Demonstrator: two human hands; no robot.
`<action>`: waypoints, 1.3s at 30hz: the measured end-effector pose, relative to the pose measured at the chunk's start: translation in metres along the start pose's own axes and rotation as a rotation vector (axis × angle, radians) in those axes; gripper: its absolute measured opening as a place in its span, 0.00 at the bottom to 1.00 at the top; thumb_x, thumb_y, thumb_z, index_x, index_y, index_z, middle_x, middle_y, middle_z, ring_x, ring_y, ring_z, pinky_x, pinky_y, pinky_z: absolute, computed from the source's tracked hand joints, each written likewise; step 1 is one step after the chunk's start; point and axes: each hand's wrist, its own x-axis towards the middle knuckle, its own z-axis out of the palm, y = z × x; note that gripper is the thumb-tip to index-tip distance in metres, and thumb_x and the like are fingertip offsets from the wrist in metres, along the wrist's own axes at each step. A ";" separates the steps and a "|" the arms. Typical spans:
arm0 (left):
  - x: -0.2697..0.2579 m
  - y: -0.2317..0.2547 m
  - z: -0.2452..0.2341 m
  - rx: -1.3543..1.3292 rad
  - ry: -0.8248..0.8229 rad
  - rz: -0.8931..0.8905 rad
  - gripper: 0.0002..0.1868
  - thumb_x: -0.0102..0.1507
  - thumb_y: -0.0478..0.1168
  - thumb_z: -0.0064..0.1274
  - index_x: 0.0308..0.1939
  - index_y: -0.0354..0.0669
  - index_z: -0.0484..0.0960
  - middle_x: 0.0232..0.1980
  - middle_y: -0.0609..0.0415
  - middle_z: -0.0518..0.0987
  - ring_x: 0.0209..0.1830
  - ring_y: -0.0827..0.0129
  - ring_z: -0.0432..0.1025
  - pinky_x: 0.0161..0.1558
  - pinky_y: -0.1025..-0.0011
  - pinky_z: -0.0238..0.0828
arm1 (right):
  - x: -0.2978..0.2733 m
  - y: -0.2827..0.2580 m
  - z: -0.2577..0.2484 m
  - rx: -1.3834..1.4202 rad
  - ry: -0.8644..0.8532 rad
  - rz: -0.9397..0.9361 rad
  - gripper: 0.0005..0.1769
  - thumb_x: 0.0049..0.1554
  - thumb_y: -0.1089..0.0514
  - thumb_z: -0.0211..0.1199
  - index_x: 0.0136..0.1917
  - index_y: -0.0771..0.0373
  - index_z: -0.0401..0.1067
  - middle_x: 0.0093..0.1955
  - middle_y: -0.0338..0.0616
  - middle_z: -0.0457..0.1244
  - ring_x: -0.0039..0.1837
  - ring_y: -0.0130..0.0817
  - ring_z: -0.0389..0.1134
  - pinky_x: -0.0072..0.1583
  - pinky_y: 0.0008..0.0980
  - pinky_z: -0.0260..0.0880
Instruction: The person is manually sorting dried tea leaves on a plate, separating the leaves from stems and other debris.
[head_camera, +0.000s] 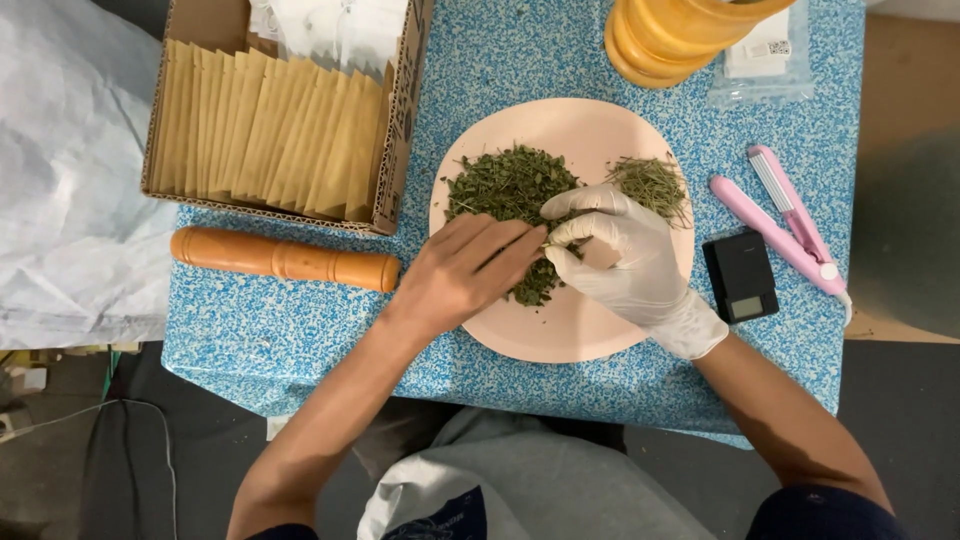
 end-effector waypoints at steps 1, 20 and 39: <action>0.003 0.001 -0.003 0.000 0.000 0.002 0.08 0.67 0.33 0.68 0.51 0.43 0.92 0.46 0.49 0.89 0.39 0.60 0.82 0.42 0.67 0.82 | 0.000 0.000 0.000 -0.001 0.001 -0.001 0.04 0.54 0.72 0.76 0.43 0.69 0.83 0.57 0.55 0.74 0.57 0.48 0.77 0.53 0.36 0.79; 0.013 0.002 -0.019 0.053 -0.034 -0.058 0.06 0.72 0.30 0.61 0.51 0.40 0.90 0.41 0.47 0.85 0.39 0.59 0.80 0.44 0.65 0.81 | 0.001 0.002 -0.007 0.035 0.002 0.081 0.05 0.57 0.72 0.77 0.46 0.72 0.82 0.54 0.55 0.73 0.52 0.41 0.76 0.52 0.33 0.79; 0.007 -0.002 -0.014 0.057 -0.006 -0.085 0.06 0.68 0.30 0.65 0.48 0.40 0.89 0.41 0.48 0.84 0.38 0.59 0.80 0.44 0.64 0.83 | -0.001 0.023 -0.015 -0.033 -0.017 0.052 0.03 0.62 0.73 0.72 0.47 0.75 0.79 0.53 0.59 0.72 0.51 0.49 0.74 0.52 0.40 0.76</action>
